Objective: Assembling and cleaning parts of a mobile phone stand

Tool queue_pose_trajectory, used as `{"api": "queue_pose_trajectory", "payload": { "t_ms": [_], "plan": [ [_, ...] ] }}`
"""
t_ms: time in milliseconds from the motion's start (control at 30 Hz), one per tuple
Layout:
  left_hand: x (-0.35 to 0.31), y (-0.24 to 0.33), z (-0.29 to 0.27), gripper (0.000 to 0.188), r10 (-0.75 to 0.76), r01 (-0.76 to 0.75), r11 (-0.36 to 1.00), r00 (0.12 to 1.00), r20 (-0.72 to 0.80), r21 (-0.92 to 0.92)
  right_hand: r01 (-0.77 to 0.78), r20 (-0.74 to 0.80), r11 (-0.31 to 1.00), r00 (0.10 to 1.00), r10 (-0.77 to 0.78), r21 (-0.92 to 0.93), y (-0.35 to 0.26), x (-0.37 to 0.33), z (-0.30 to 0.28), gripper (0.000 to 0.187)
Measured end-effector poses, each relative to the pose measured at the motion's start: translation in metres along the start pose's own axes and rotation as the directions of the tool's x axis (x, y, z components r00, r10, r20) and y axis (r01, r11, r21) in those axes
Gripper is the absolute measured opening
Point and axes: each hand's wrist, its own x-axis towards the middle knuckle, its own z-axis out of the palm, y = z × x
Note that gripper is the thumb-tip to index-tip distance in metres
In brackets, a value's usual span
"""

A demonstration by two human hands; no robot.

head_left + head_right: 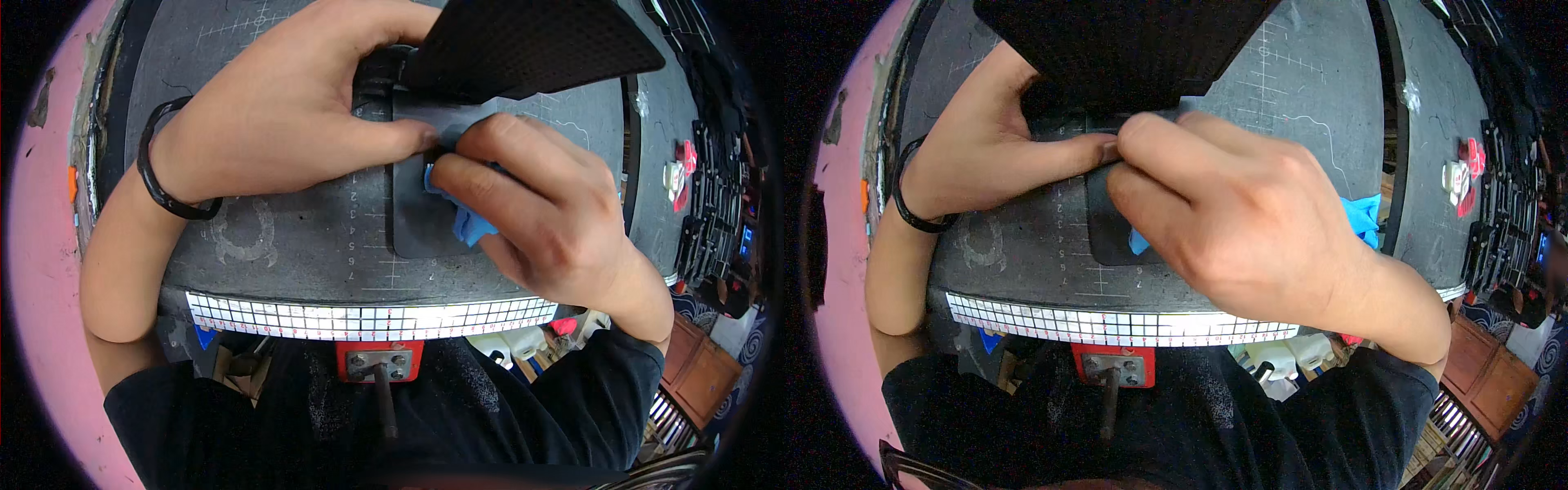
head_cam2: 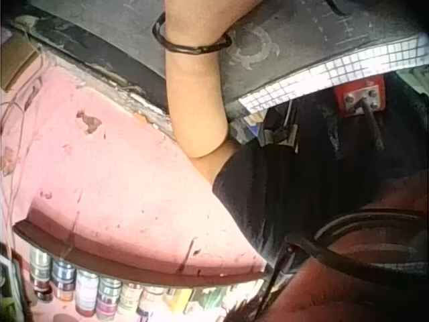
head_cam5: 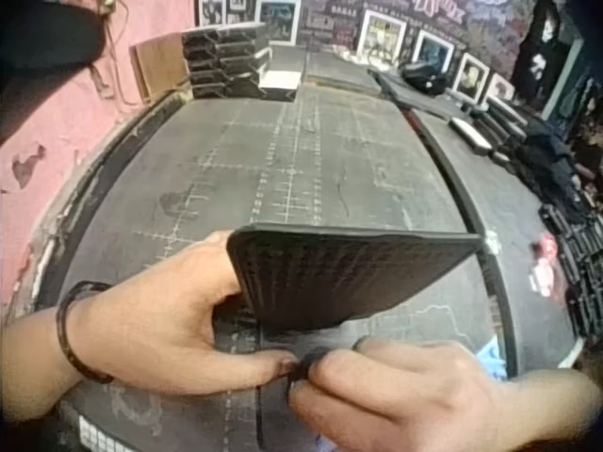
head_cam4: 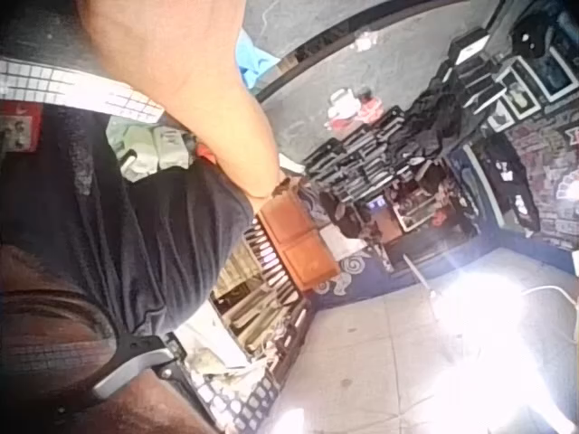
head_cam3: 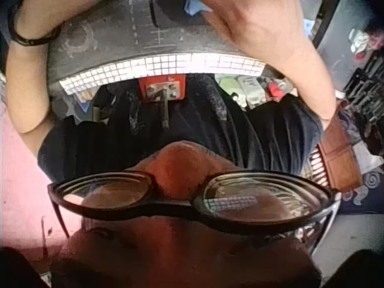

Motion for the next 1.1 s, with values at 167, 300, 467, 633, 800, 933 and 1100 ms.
{"api": "queue_pose_trajectory", "payload": {
  "t_ms": [167, 300, 467, 633, 800, 933, 1100],
  "plan": [
    [-0.007, 0.008, -0.003, 0.044, -0.183, 0.190, 0.979, 0.978, 0.097, -0.070, 0.007, 0.016, 1.000, 1.000, -0.007, 0.006, 0.004, -0.002, 0.001, 0.040],
    [-0.018, 0.015, 0.005, 0.061, -0.466, 0.463, 0.884, 0.884, -0.039, -0.057, 0.000, -0.012, 1.000, 1.000, 0.000, 0.031, 0.005, -0.001, -0.001, 0.040],
    [-0.022, 0.009, -0.003, 0.055, -0.342, 0.333, 0.934, 0.938, 0.061, 0.130, -0.077, 0.124, 0.997, 0.989, 0.076, 0.007, 0.012, -0.011, -0.043, 0.038],
    [-0.021, 0.009, -0.007, 0.050, -0.331, 0.301, 0.903, 0.942, 0.050, 0.305, -0.422, -0.001, 0.891, 0.904, 0.428, -0.166, 0.031, -0.031, -0.082, 0.045],
    [-0.020, 0.011, -0.011, 0.053, -0.266, 0.241, 0.947, 0.959, 0.098, 0.210, -0.222, -0.050, 0.908, 0.975, 0.219, -0.356, -0.005, -0.017, -0.103, 0.044],
    [-0.028, 0.013, -0.018, 0.062, -0.404, 0.363, 0.860, 0.914, 0.041, 0.359, -0.125, 0.108, 0.989, 0.987, 0.117, 0.076, -0.013, -0.005, -0.064, 0.024],
    [-0.027, 0.010, -0.015, 0.074, -0.303, 0.282, 0.907, 0.953, 0.019, 0.314, 0.101, -0.067, 0.961, 0.994, -0.086, 0.256, 0.020, -0.008, 0.007, 0.023]
  ]
}}
